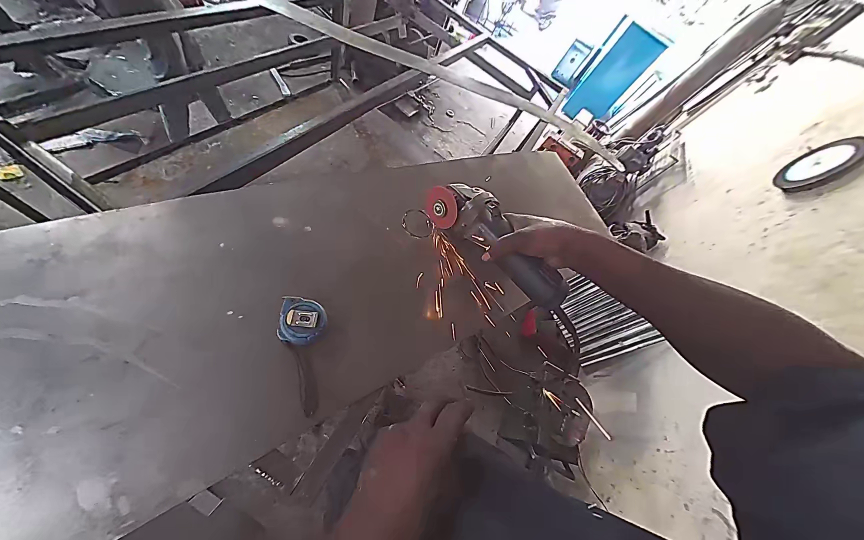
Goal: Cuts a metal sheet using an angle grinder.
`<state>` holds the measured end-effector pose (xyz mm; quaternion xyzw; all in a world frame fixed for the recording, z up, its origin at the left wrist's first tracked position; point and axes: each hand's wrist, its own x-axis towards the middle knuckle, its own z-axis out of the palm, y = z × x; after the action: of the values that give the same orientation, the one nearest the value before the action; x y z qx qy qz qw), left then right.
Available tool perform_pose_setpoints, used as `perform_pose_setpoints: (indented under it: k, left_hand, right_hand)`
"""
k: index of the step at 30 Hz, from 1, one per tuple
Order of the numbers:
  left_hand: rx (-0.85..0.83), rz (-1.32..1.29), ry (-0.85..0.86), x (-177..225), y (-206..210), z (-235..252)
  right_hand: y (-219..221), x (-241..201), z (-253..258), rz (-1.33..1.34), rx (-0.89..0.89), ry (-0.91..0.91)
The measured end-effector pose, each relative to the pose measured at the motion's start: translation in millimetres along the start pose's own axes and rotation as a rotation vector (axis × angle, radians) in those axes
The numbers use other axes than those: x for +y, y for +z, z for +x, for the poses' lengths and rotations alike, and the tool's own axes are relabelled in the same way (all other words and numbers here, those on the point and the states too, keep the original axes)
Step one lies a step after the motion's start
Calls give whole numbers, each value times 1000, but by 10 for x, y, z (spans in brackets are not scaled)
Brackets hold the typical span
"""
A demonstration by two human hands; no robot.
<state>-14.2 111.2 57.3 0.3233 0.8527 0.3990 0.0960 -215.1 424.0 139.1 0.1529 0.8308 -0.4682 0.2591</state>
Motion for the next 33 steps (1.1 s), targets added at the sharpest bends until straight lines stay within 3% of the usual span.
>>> perform_pose_setpoints:
  k: [2, 7, 11, 14, 23, 26, 33]
  left_hand:
    - [-31, 32, 32, 50, -58, -16]
    - [86, -1, 160, -11, -3, -39]
    - [63, -69, 152, 23, -76, -40]
    - [59, -99, 147, 66, -89, -37]
    - [46, -115, 122, 198, -45, 16]
    - [10, -173, 33, 216, 58, 114]
    - [-34, -713, -338, 96, 658, 660]
  right_hand:
    - [-1, -17, 16, -3, -2, 8]
    - [-14, -95, 26, 9, 21, 5]
    - [-123, -114, 111, -305, 62, -68]
    - [-192, -136, 189, -199, -17, -71]
    - [-467, -300, 494, -468, -24, -84]
    - [-554, -391, 579, -554, -72, -122]
    - [-811, -524, 1009, -744, -214, -301]
